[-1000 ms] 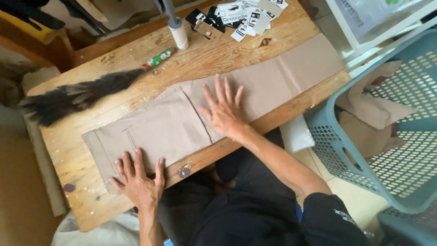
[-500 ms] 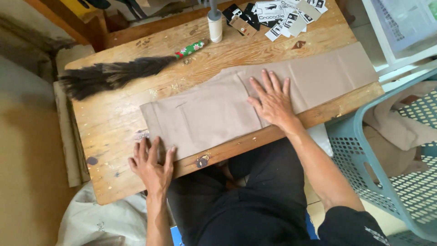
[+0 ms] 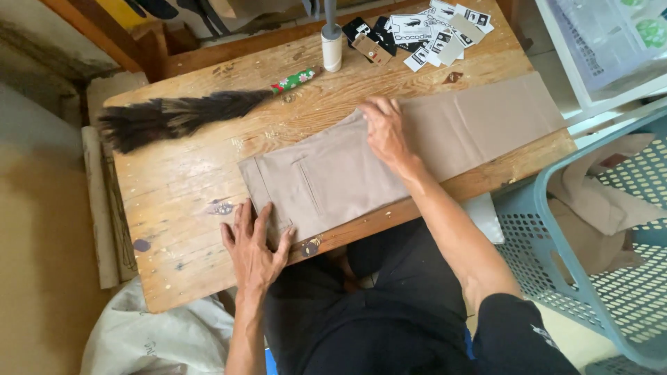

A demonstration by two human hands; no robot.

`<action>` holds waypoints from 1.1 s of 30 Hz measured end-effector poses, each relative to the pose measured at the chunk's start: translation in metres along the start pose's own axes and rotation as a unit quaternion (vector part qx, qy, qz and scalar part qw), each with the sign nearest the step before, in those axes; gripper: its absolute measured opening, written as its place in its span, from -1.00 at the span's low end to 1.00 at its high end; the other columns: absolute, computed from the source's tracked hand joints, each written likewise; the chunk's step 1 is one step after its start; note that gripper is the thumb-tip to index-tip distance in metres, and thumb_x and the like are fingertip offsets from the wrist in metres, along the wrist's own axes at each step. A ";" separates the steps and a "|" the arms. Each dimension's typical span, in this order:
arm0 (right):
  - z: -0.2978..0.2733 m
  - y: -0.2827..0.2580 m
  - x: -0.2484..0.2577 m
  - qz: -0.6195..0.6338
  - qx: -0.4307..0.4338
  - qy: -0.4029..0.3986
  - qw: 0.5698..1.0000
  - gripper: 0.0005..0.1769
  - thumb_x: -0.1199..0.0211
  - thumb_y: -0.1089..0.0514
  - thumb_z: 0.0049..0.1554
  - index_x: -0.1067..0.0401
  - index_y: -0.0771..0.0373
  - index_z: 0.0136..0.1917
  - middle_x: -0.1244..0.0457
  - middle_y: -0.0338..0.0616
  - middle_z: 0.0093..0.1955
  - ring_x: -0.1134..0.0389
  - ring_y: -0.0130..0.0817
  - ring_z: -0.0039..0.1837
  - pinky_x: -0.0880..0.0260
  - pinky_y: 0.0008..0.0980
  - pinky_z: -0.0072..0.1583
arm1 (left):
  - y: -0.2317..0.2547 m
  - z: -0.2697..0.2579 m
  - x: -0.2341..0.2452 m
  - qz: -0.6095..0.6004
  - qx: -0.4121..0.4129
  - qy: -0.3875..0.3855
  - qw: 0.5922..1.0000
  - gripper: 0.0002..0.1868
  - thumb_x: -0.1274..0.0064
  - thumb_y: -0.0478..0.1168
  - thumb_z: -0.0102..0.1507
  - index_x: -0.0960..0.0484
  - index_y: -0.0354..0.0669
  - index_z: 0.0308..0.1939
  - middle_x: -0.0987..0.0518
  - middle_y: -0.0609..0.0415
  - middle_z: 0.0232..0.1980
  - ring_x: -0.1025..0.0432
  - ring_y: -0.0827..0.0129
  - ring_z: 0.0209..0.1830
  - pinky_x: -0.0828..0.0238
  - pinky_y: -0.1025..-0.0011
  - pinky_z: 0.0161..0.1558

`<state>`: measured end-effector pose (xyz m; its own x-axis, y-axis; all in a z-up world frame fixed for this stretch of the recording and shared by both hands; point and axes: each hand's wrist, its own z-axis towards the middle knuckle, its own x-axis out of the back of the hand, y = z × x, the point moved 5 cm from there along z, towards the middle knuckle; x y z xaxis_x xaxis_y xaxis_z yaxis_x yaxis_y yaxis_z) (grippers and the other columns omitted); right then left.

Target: A person takes a pair of trousers from a laundry basket, lays them flat on a wooden table, uses a lint roller to remove lint and debris from both sides, and then folds them neatly.

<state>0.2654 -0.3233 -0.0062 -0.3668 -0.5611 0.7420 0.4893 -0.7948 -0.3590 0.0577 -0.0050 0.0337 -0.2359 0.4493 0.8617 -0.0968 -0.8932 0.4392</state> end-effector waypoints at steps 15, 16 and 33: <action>0.027 0.001 -0.017 -0.109 -0.224 -0.135 0.959 -0.72 -0.32 0.04 0.19 -0.48 -0.11 0.19 -0.14 -0.26 0.40 -0.13 -0.08 0.39 -0.08 0.17 0.33 | -0.004 0.000 -0.006 0.017 0.030 -0.025 0.999 -0.29 -0.09 0.32 0.18 -0.47 0.22 0.35 -0.30 -0.05 0.52 -0.11 0.15 0.58 0.20 -0.26 0.47; 0.024 -0.019 -0.008 -0.109 -0.224 -0.133 0.959 -0.72 -0.32 0.04 0.19 -0.48 -0.11 0.19 -0.14 -0.26 0.40 -0.13 -0.08 0.39 -0.08 0.17 0.33 | -0.004 0.000 -0.006 0.017 0.029 -0.024 0.999 -0.29 -0.09 0.32 0.18 -0.47 0.22 0.35 -0.30 -0.05 0.52 -0.11 0.15 0.58 0.20 -0.26 0.47; -0.005 -0.059 0.018 -0.143 -0.157 -0.272 0.939 -0.20 0.08 -0.33 0.33 -0.02 0.12 0.66 0.17 0.16 0.70 0.21 0.08 0.70 0.28 0.56 0.49 | -0.007 0.013 0.003 0.049 0.023 -0.108 0.993 -0.35 0.10 0.40 0.28 -0.45 0.34 0.38 -0.20 0.00 0.57 -0.09 0.11 0.55 0.17 -0.19 0.45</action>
<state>0.2264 -0.2871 0.0257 0.0520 -0.1818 0.9820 0.1431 -0.9718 -0.1875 0.0702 0.0030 0.0361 -0.0283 0.3592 0.9328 -0.0382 -0.9329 0.3581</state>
